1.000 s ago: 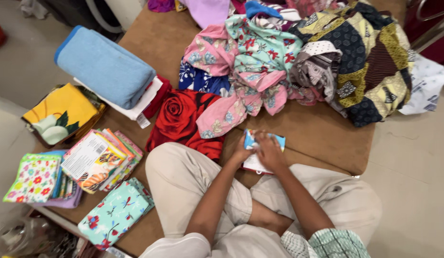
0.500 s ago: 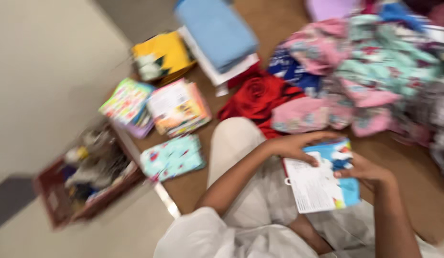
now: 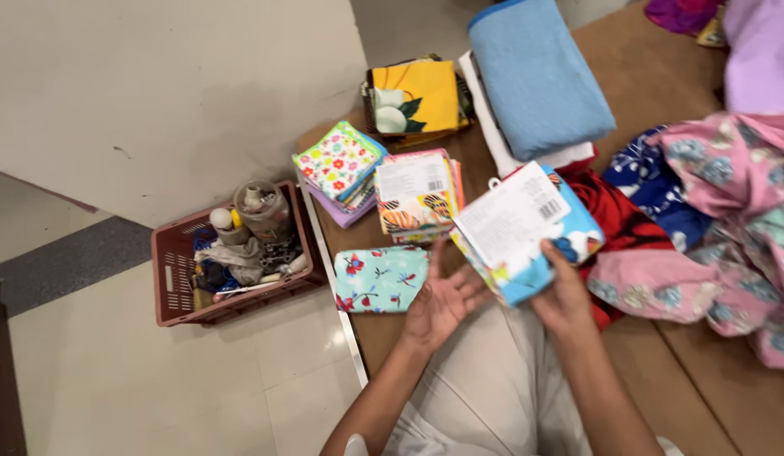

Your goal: The person sits on the floor and folds several pieces of bedding and towels one by one. They unfold each item, align the edges, fold it into a compact rectangle, and place it on a growing stack. The items include a patterned brown-and-yellow cloth, a yellow cloth, a red rose-patterned cloth, and a light blue floral cloth.

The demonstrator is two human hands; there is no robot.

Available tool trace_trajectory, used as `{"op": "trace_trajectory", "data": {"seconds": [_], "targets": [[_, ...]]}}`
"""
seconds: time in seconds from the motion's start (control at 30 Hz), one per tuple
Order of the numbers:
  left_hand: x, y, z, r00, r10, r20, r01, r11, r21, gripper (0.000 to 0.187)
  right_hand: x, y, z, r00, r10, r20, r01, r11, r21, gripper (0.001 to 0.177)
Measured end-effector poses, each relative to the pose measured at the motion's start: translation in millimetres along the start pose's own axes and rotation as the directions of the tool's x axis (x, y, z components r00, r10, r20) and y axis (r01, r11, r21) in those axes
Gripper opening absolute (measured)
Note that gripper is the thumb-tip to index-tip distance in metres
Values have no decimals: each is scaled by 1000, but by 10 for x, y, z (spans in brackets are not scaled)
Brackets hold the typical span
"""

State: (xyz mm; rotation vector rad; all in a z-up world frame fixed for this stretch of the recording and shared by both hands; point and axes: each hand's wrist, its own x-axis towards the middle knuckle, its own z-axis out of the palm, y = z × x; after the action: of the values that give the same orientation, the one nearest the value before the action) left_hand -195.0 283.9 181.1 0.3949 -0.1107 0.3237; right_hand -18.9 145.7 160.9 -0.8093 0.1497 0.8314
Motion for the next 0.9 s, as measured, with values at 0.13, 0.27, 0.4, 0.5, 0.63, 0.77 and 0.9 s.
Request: {"op": "trace_trajectory", "data": {"seconds": [0.13, 0.27, 0.4, 0.5, 0.63, 0.77, 0.9], "targets": [[197, 400, -207, 943, 260, -208, -126, 857, 500, 115, 472, 486, 616, 996, 40, 81, -46, 996, 82, 60], [698, 766, -788, 874, 486, -7, -231, 427, 874, 88, 962, 1020, 954, 977, 83, 194, -123, 971, 206, 58], [1025, 1125, -1547, 821, 526, -223, -44, 447, 893, 65, 1269, 1407, 874, 923, 256, 287, -257, 966, -35, 51], [960, 1170, -1986, 777, 548, -309, 52, 434, 899, 50, 1366, 1516, 725, 969, 215, 121, -196, 968, -155, 51], [800, 1068, -2188, 669, 482, -565, 106, 691, 715, 41, 1366, 1523, 624, 995, -74, -61, 50, 943, -328, 61], [861, 1077, -1907, 748, 660, -66, 70, 20, 997, 42, 1304, 1410, 692, 834, -549, 60, 491, 688, -534, 77], [858, 1040, -1370, 807, 591, 16, 290, -419, 860, 41, 1062, 1248, 783, 836, -541, 95, 358, 404, -842, 72]]}}
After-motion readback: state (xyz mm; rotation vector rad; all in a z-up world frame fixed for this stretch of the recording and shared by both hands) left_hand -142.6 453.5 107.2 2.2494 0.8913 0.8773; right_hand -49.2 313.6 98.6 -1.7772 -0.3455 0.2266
